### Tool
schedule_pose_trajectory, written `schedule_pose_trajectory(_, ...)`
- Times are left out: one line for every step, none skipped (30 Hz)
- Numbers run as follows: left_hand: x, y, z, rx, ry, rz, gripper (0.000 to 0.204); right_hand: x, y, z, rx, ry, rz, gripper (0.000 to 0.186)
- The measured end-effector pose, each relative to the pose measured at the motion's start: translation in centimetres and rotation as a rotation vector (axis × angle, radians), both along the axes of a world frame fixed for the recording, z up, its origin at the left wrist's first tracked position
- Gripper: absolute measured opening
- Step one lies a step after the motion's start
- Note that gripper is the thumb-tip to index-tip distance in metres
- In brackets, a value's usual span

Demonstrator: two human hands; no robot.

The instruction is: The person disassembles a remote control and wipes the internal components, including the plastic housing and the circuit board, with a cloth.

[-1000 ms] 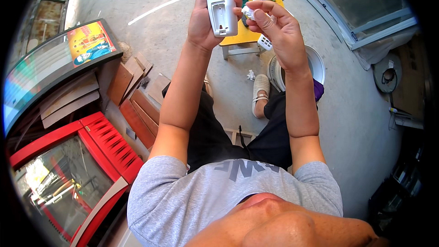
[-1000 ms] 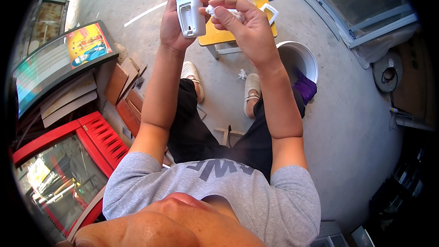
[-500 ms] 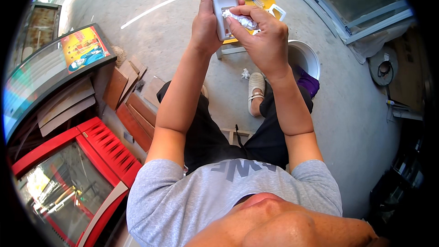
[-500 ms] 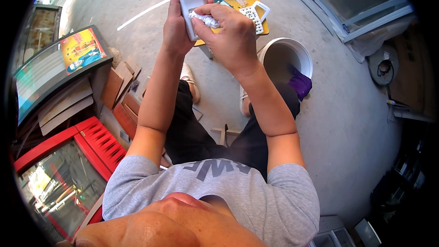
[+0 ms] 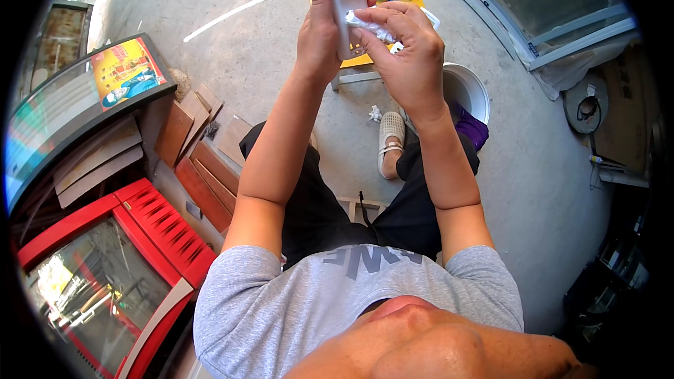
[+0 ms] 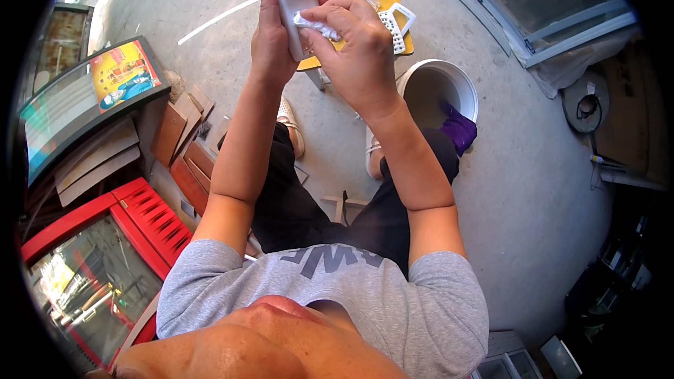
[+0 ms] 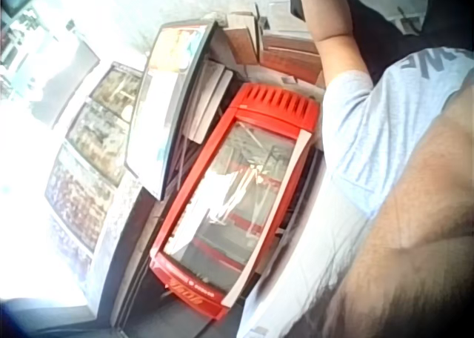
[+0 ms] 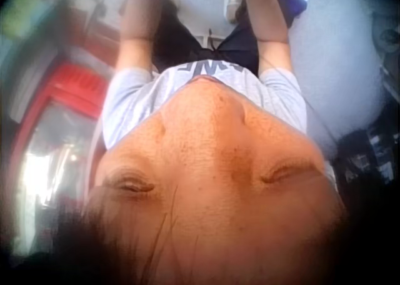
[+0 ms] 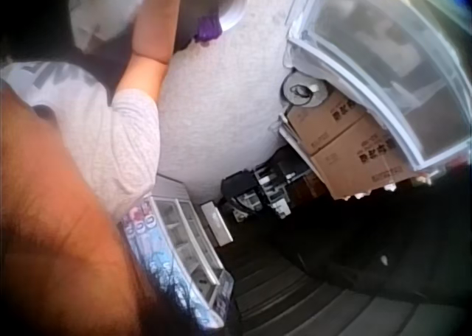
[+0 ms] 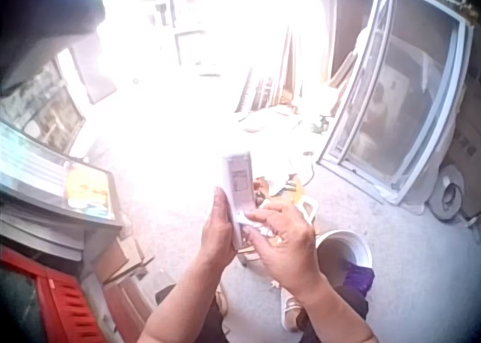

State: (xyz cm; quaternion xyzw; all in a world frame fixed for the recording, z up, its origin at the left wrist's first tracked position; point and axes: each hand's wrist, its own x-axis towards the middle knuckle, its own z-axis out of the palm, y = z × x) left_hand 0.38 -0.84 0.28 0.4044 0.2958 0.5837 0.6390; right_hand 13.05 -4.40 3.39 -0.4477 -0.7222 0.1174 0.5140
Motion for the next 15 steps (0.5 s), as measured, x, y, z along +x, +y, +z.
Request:
schedule_pose_trajectory(-0.08,-0.03,-0.01,0.0,0.024,-0.021,0.077,0.04,-0.03,0.05,-0.015,-0.01,0.004,0.022)
schedule_pose_trajectory(-0.04,-0.05,-0.06,0.001,0.036,-0.018,0.077,0.07,-0.07,0.09,-0.031,-0.019,0.007,0.023)
schedule_pose_trajectory(0.0,-0.08,-0.16,0.003,0.048,-0.015,0.077,0.09,-0.11,0.11,-0.046,-0.029,0.011,0.024)
schedule_pose_trajectory(0.04,-0.09,-0.19,0.004,0.06,-0.011,0.077,0.09,-0.14,0.08,-0.05,-0.027,0.016,0.024)
schedule_pose_trajectory(0.16,-0.15,-0.14,0.012,0.054,0.002,0.077,0.05,-0.18,0.02,-0.054,-0.025,0.022,0.023)
schedule_pose_trajectory(0.34,-0.25,-0.01,0.02,0.046,0.014,0.076,0.01,-0.22,-0.07,-0.058,-0.023,0.028,0.023)
schedule_pose_trajectory(0.44,-0.33,0.08,0.029,0.04,0.027,0.076,-0.02,-0.2,-0.18,-0.044,-0.023,0.029,0.023)
schedule_pose_trajectory(0.43,-0.27,-0.06,0.015,0.027,0.017,0.076,-0.05,-0.13,-0.32,-0.029,-0.024,0.029,0.022)
schedule_pose_trajectory(0.4,-0.12,-0.34,0.0,0.015,0.007,0.075,-0.06,-0.1,-0.39,-0.015,-0.025,0.03,0.022)
schedule_pose_trajectory(0.39,-0.03,-0.44,-0.014,0.001,-0.004,0.075,-0.07,-0.15,-0.38,-0.032,-0.024,0.036,0.022)
schedule_pose_trajectory(0.38,-0.04,-0.48,-0.027,-0.009,-0.006,0.074,-0.06,-0.23,-0.36,-0.048,-0.023,0.042,0.022)
schedule_pose_trajectory(0.38,-0.08,-0.44,-0.039,-0.019,-0.008,0.074,-0.03,-0.28,-0.33,-0.065,-0.022,0.047,0.022)
schedule_pose_trajectory(0.26,-0.15,-0.44,-0.052,-0.025,-0.006,0.074,-0.12,-0.27,-0.38,-0.067,-0.021,0.051,0.022)
schedule_pose_trajectory(0.19,-0.19,-0.48,-0.059,-0.021,0.007,0.074,-0.21,-0.23,-0.43,-0.07,-0.019,0.054,0.022)
schedule_pose_trajectory(0.12,-0.23,-0.52,-0.065,-0.018,0.021,0.074,-0.3,-0.22,-0.48,-0.073,-0.017,0.058,0.021)
